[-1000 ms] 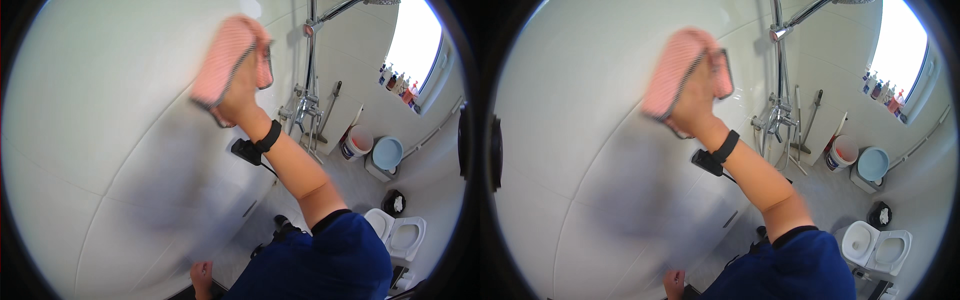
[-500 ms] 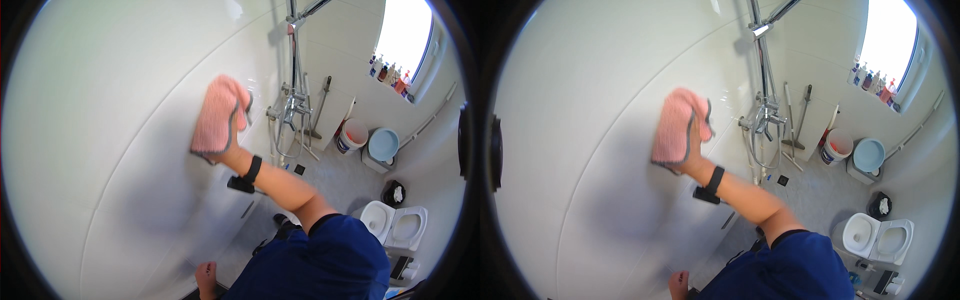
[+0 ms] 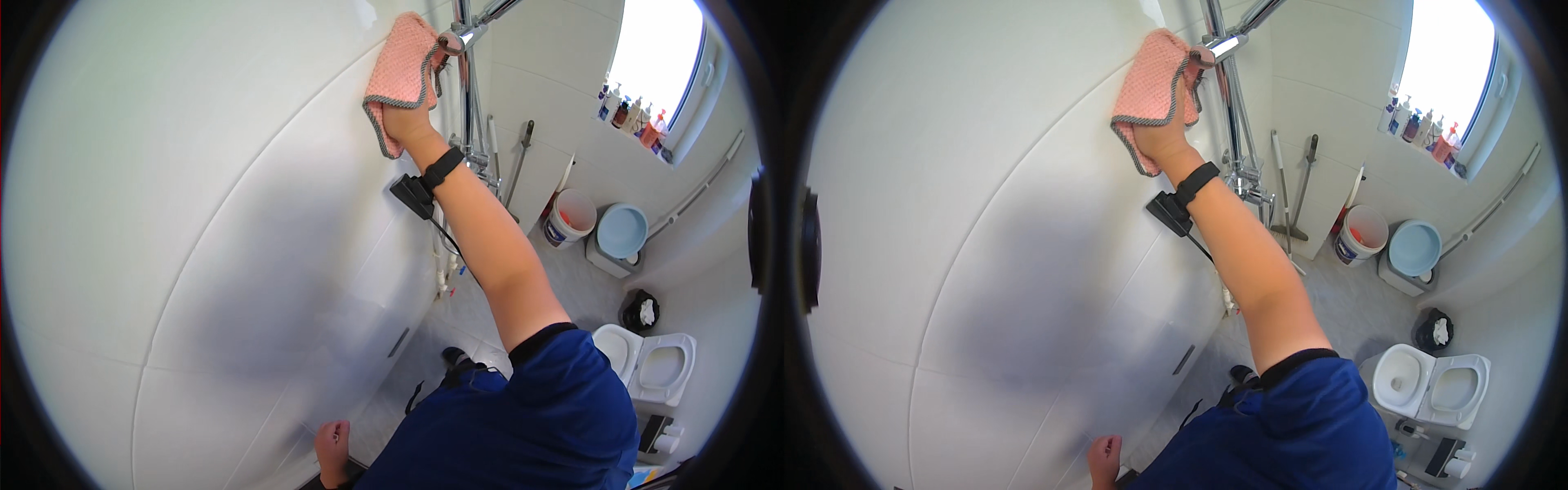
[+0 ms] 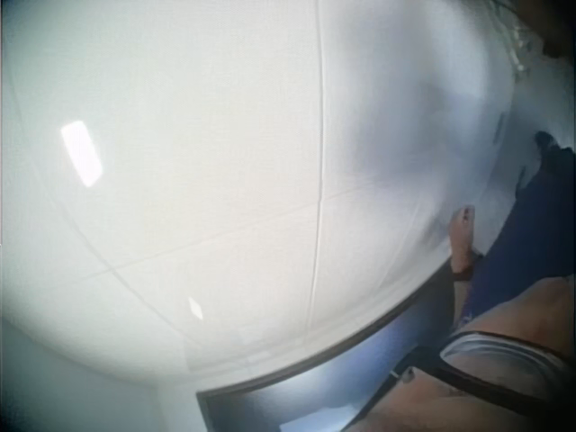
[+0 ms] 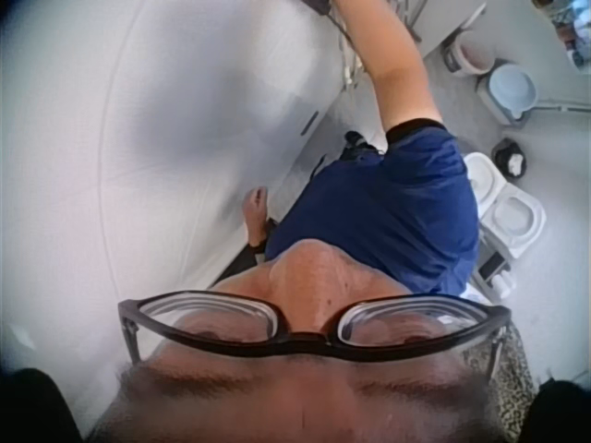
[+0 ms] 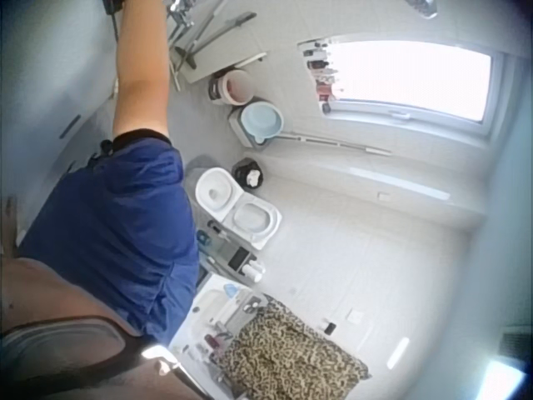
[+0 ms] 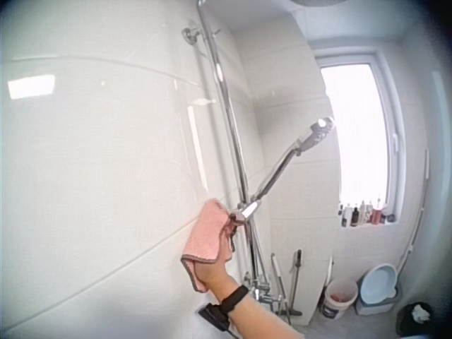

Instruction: Cleaning the white bathroom wall tiles with a pink cloth.

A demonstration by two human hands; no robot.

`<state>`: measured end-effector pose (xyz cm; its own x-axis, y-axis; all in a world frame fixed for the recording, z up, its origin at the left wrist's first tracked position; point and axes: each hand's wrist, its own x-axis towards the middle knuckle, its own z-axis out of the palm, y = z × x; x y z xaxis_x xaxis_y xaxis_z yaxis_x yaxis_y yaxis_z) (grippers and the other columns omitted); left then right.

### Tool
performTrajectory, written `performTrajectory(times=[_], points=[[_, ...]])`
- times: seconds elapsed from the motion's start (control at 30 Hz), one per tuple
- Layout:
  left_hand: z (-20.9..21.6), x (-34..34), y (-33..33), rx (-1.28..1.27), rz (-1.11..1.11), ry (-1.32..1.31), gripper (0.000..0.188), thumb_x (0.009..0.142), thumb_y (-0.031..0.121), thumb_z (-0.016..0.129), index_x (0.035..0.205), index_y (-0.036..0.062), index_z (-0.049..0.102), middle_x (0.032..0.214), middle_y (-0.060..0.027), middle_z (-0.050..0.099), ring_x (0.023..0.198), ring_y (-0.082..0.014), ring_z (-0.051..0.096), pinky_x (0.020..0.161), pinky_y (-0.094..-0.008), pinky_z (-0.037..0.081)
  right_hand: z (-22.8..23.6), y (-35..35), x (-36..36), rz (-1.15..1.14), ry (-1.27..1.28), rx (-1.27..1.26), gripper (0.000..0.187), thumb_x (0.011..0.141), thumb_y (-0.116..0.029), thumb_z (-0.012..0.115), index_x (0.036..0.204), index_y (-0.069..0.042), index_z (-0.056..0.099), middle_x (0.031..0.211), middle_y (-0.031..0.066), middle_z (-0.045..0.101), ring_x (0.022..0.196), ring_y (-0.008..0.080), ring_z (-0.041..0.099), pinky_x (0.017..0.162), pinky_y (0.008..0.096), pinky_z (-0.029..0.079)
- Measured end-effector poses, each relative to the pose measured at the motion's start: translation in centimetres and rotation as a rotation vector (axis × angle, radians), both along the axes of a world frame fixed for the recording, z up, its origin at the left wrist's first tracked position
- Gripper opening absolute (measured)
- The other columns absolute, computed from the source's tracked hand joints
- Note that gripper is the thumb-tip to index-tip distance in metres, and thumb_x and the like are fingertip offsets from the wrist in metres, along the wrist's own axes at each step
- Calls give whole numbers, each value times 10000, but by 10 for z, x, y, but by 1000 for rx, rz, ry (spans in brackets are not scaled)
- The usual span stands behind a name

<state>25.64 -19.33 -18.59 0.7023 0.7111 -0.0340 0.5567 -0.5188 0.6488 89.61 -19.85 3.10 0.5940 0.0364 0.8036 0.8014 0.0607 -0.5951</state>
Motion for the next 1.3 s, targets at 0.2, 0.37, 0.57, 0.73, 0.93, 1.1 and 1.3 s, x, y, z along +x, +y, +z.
performTrajectory(times=[0.2,0.37,0.57,0.73,0.93,1.1,1.3], points=[[-13,-17,-6,-37,30,11,219,916,213,741,893,-5,734,790,-147,667,683,-273,640,616,-372,488,-19,-3,51,-69,192,-2,680,966,-205,668,1497,24,310,1471,181,446,1377,286,461,1160,410,368],[-22,-30,-26,-93,101,26,236,922,231,739,915,-5,745,814,-157,690,691,-277,668,634,-367,518,-13,-12,61,-118,404,-175,639,1066,-402,434,1523,17,281,1451,151,441,1410,241,419,1173,385,331],[-30,-34,-38,-110,159,-10,222,922,236,738,918,14,750,819,-159,693,705,-291,671,638,-371,515,-20,-11,79,-175,386,196,534,1083,-405,394,1359,37,513,1238,179,606,1149,285,612,992,391,482],[-23,-26,-46,-72,144,-4,224,917,252,744,911,28,752,821,-153,696,720,-295,675,650,-378,518,-61,-26,86,259,649,64,515,1079,-355,412,1400,40,489,1347,193,567,1215,280,558,1043,414,437],[-33,-15,-36,-86,56,-9,250,913,285,745,903,35,754,810,-149,691,726,-304,677,653,-396,521,-38,-5,-2,-62,80,86,529,1078,-318,406,1475,32,397,1460,188,467,1338,275,448,1122,420,359],[-23,2,-19,-50,6,0,253,906,293,748,892,40,748,801,-141,684,735,-304,677,652,-402,523,8,-1,69,-309,-67,-99,561,1077,-286,401,1537,25,321,1555,185,383,1441,271,356,1187,426,294],[-14,20,-22,-111,-16,16,269,923,295,732,909,27,748,805,-147,693,713,-295,669,644,-383,517,-26,-23,158,-617,-166,-414,607,1081,-271,376,1589,33,240,1630,200,310,1524,277,277,1242,427,234]])
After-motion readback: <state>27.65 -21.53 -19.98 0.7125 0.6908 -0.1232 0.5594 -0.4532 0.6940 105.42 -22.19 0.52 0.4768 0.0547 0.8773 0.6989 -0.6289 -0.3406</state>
